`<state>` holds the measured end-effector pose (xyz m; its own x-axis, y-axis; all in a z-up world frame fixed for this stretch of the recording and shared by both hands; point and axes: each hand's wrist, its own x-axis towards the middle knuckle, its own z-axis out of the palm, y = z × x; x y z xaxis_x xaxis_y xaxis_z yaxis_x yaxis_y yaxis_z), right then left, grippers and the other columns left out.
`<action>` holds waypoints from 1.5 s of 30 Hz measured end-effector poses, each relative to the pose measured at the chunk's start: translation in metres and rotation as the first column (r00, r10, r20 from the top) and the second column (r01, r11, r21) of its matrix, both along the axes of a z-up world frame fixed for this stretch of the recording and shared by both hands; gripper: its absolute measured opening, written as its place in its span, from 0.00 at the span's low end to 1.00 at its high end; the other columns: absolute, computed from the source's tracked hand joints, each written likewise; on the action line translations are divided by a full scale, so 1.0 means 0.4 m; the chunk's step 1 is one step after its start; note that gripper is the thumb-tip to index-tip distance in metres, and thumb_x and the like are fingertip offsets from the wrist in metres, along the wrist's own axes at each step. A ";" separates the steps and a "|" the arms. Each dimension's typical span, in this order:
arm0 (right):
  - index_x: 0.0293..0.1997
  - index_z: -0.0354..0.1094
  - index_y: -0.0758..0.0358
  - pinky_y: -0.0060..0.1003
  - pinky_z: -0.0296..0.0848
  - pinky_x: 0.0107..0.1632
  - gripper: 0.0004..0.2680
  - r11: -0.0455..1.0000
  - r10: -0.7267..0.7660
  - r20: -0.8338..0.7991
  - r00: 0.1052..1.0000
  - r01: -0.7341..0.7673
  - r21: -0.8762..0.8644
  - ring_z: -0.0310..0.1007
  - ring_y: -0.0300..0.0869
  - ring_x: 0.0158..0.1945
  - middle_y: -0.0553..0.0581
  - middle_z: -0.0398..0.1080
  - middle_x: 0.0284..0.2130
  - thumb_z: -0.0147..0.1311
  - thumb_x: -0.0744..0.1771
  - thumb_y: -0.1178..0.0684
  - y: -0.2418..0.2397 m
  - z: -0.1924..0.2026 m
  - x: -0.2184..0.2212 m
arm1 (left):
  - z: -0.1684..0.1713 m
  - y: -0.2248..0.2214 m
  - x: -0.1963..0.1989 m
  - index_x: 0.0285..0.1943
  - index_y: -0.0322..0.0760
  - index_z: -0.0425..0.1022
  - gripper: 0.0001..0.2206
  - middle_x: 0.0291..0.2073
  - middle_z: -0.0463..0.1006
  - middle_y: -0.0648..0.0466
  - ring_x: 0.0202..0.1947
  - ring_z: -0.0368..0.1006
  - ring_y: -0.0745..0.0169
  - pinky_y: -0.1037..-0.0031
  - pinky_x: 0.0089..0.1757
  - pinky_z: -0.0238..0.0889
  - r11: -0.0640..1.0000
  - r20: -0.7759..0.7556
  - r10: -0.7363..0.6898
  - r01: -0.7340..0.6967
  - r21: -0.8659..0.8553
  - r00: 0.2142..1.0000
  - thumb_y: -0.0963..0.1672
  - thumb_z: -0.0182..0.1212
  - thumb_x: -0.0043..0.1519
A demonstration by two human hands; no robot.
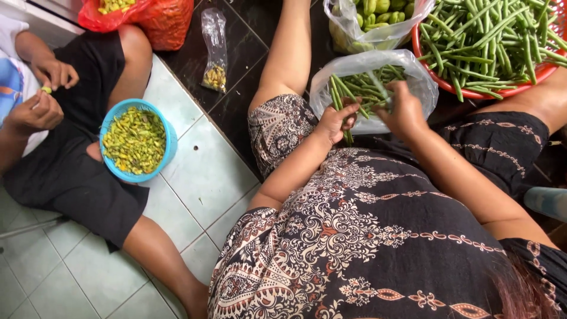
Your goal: Trimming the ends of green beans using a small knife and placing them into a plastic bag while sitting on the floor.
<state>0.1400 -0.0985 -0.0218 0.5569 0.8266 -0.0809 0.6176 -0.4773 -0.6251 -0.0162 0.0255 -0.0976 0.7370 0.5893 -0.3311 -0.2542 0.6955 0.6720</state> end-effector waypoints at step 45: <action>0.73 0.56 0.50 0.30 0.71 0.30 0.26 0.898 0.214 -0.540 0.814 0.054 0.437 0.74 0.41 0.24 0.54 0.77 0.31 0.55 0.65 0.62 0.013 0.303 0.007 | 0.333 -0.079 0.094 0.66 0.31 0.73 0.15 0.52 0.80 0.44 0.51 0.79 0.48 0.59 0.53 0.73 0.983 0.285 0.036 -0.085 0.161 0.958 0.41 0.57 0.72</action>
